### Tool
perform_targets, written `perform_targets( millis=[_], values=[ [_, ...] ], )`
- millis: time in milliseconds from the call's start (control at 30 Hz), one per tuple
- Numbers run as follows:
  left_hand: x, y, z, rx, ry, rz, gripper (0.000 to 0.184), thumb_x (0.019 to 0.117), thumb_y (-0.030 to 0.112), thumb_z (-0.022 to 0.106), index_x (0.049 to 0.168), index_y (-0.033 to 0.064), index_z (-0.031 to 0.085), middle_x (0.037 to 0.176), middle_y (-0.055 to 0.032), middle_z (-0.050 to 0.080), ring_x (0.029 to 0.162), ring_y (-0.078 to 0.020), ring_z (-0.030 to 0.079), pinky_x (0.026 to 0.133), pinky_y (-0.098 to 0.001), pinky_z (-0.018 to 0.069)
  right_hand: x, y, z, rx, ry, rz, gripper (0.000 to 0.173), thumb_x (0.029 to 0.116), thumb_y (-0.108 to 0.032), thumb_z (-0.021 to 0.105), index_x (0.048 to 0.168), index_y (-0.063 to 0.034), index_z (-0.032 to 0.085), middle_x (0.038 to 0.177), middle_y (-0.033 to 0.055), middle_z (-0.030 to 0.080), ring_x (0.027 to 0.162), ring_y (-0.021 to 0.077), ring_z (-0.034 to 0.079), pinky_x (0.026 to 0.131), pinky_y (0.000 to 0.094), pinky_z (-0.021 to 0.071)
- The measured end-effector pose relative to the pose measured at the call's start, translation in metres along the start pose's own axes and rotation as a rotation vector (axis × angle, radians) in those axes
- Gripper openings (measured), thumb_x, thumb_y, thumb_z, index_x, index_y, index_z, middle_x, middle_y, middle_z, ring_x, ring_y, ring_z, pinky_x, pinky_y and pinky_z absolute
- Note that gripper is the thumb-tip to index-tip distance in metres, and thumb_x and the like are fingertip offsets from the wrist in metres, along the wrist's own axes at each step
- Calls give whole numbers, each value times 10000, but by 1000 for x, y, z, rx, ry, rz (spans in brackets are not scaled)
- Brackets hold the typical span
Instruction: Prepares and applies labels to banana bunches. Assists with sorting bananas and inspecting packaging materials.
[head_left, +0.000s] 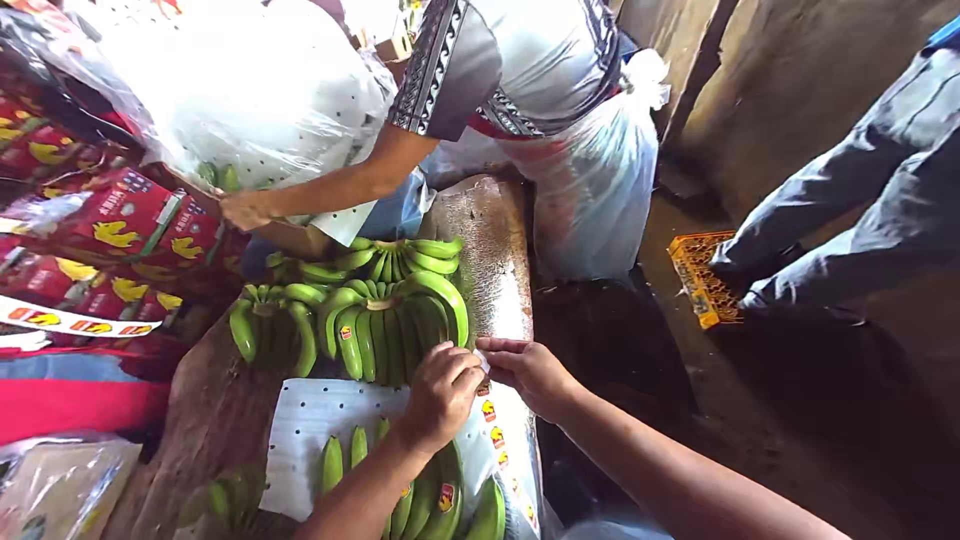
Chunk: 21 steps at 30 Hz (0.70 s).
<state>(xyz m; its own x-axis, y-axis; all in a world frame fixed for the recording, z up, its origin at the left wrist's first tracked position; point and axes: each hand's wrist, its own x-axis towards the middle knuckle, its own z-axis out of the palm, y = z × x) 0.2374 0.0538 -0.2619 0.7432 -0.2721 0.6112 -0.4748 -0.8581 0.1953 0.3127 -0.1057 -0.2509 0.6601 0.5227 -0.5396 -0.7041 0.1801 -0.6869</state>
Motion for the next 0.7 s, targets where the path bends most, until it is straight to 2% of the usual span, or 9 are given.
perform_targets(
  millis=[67, 133, 200, 267, 367, 433, 500, 567, 700],
  values=[
    [-4, -4, -4, -181, -7, -109, 130, 939, 148, 707, 843, 61, 719, 986, -101, 752, 1063, -198, 716, 1036, -342, 530, 5, 4, -3, 6, 52, -2, 190, 990, 44, 564, 1164, 57, 639, 1008, 94, 694, 771, 107, 682, 729, 244, 585],
    [-1, -19, -18, -358, -108, -415, 121, 914, 82, 709, 904, -37, 727, 1070, -172, 727, 1084, -209, 696, 976, -326, 557, 12, 6, -11, -8, 109, -44, 199, 991, 43, 566, 1176, 66, 636, 1032, 107, 687, 772, 109, 680, 727, 247, 587],
    [0, -57, -29, -320, -260, -765, 198, 972, 83, 652, 1063, -92, 667, 1098, -200, 686, 1022, -244, 688, 917, -388, 577, 18, 6, -18, -37, 139, -91, 222, 985, 43, 567, 1197, 76, 628, 1036, 119, 685, 764, 114, 680, 712, 254, 590],
    [-11, -108, -30, -99, -453, -923, 272, 1021, 105, 593, 1204, -95, 605, 1140, -258, 669, 1065, -359, 677, 973, -511, 533, 20, 5, -22, -96, 120, -124, 285, 956, 50, 601, 1242, 63, 598, 1072, 128, 658, 787, 134, 662, 708, 275, 576],
    [-30, -156, -16, 253, -723, -946, 292, 1045, 81, 525, 1300, -45, 594, 1258, -277, 651, 1194, -434, 636, 1035, -589, 480, 19, 3, -25, -207, 49, -175, 491, 860, 102, 696, 1321, 13, 553, 1192, 152, 625, 882, 171, 680, 750, 309, 591],
    [-36, -168, -5, 444, -838, -931, 345, 1063, 103, 487, 1383, 1, 567, 1327, -271, 625, 1226, -451, 619, 1029, -620, 476, 17, 2, -25, -233, 10, -191, 495, 848, 101, 717, 1317, -5, 602, 1150, 134, 673, 887, 162, 706, 774, 306, 606],
    [-42, -172, 4, 609, -810, -858, 358, 1062, 65, 437, 1386, 13, 579, 1281, -267, 653, 1169, -459, 649, 967, -624, 508, 15, 3, -26, -228, -20, -173, 308, 876, 87, 695, 1175, 13, 682, 1024, 90, 724, 840, 132, 710, 758, 278, 601],
    [-53, -176, 10, 729, -657, -738, 335, 1049, 48, 449, 1329, 19, 631, 1121, -274, 711, 1008, -470, 710, 831, -617, 559, 13, 2, -27, -234, -30, -138, 179, 918, 72, 656, 1082, 20, 706, 947, 67, 735, 796, 113, 708, 737, 262, 596],
    [-36, -158, 1, 690, -765, -816, 357, 1064, 90, 460, 1398, 26, 568, 1255, -299, 649, 1070, -496, 677, 871, -630, 534, 12, 3, -27, -203, -8, -84, 183, 1002, 3, 585, 1160, 39, 670, 982, 89, 719, 770, 122, 705, 712, 271, 601]
  ],
)
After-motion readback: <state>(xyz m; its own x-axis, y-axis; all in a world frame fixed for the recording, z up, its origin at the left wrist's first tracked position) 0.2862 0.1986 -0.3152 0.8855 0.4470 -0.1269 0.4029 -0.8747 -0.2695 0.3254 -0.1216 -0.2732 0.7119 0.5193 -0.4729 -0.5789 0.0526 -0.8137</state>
